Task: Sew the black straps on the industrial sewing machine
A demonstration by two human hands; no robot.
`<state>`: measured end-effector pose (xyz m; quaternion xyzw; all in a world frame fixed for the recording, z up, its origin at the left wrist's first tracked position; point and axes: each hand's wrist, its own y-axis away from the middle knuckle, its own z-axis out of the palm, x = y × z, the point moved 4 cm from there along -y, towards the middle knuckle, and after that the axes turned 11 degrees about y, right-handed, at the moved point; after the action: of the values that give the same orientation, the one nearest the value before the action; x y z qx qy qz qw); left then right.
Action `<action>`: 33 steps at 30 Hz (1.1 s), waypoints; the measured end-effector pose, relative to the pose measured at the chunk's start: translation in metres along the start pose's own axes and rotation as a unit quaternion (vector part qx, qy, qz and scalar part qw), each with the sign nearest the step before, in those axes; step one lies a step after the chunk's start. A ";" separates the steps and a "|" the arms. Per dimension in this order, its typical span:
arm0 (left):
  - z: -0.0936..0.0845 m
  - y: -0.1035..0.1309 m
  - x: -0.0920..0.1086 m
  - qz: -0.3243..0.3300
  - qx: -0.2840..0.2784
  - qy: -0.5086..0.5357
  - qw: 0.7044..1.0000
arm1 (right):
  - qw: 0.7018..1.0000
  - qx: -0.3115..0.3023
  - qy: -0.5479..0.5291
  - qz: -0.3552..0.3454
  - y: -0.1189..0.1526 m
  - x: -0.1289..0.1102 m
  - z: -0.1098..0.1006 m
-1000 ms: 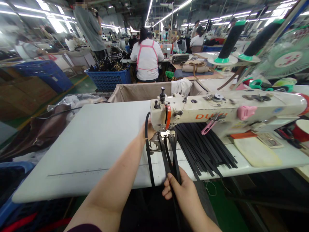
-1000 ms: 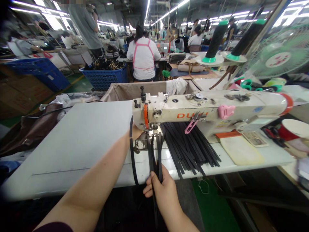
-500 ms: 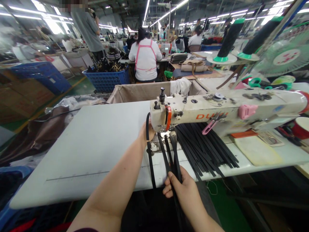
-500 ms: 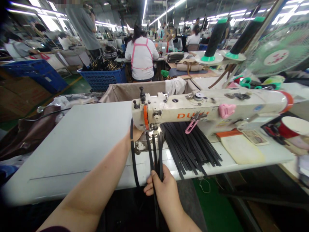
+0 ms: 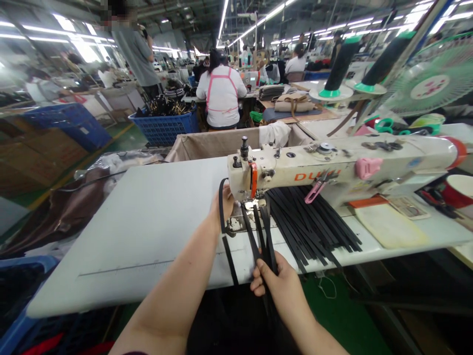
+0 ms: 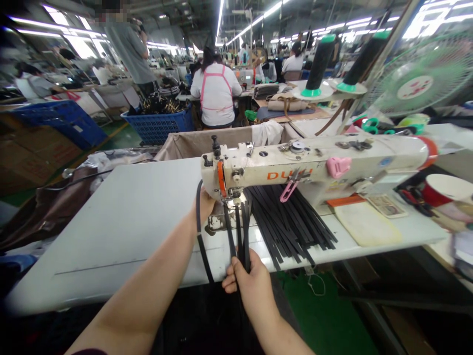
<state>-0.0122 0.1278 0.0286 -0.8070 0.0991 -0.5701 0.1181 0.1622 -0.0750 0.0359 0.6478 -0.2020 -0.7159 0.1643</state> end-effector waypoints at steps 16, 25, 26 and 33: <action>0.008 0.092 0.035 0.149 -0.057 -0.186 0.969 | 0.999 -0.037 -0.015 0.030 0.019 0.020 -0.014; 0.008 0.088 0.034 0.114 -0.053 -0.155 0.980 | 0.996 -0.025 -0.035 0.080 0.031 0.027 -0.024; 0.008 0.088 0.035 0.118 -0.057 -0.151 0.980 | 0.996 -0.026 -0.034 0.082 0.030 0.028 -0.024; 0.007 0.088 0.040 0.140 -0.074 -0.151 0.976 | 0.997 -0.019 -0.016 0.068 0.033 0.027 -0.024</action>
<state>0.0054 0.0331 0.0354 -0.8683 0.2337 -0.4109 0.1503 0.1824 -0.1190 0.0270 0.6178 -0.2345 -0.7172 0.2212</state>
